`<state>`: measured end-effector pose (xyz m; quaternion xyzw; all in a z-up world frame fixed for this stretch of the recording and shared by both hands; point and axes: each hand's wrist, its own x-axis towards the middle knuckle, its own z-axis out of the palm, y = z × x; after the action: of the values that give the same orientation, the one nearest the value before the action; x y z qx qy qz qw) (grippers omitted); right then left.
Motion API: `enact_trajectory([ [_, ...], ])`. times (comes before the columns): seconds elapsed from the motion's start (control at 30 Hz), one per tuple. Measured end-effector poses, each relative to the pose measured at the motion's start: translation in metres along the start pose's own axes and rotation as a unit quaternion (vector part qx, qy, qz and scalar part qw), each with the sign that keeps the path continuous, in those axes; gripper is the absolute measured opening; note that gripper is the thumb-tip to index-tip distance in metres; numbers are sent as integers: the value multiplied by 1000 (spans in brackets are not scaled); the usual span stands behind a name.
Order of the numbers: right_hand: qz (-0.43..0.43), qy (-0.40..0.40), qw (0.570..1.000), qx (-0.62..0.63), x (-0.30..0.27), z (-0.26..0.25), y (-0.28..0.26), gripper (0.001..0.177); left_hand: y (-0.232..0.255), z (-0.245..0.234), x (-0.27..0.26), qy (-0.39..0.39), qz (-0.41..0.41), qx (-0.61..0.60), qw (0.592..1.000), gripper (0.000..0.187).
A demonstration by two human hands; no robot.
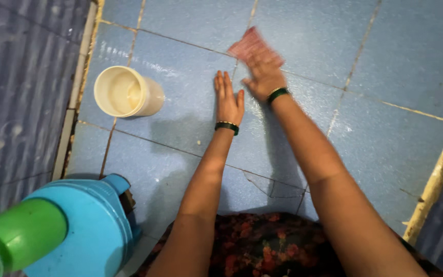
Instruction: The person fills a green pot with water and then uses a scrubber by hand along with water from a cup to clean the tiled bathroom floor.
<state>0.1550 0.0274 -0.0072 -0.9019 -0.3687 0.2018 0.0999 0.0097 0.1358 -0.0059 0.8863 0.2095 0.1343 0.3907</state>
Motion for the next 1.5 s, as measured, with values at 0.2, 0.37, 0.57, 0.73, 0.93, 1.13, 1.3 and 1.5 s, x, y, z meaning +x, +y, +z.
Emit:
enact_trajectory([
  [0.2, 254, 27, 966, 46, -69, -50, 155, 80, 37, 37, -20, -108, 43, -15, 993, 75],
  [0.37, 382, 89, 917, 72, -134, -49, 199, 82, 36, 53, -28, -115, 72, 5, 991, 75],
  [0.57, 228, 81, 969, 53, -105, 0, 121, 85, 37, 60, -29, -106, 69, 41, 991, 73],
  [0.73, -42, 132, 990, 23, -106, 47, 19, 57, 38, 57, -30, -89, 76, 38, 992, 74],
  [0.93, 36, 116, 991, 53, -132, 27, 24, 61, 36, 55, -30, -147, 94, 68, 982, 74],
  [1.13, 261, 138, 955, 10, -182, 13, 105, 64, 39, 51, -34, -184, 94, 103, 973, 76],
  [1.3, 238, 179, 952, 78, -205, 36, 117, 69, 41, 52, -35, -192, 89, 116, 971, 74],
  [1.5, 82, 117, 989, 45, -203, 55, 19, 70, 35, 66, -43, -182, 65, 100, 976, 75],
])
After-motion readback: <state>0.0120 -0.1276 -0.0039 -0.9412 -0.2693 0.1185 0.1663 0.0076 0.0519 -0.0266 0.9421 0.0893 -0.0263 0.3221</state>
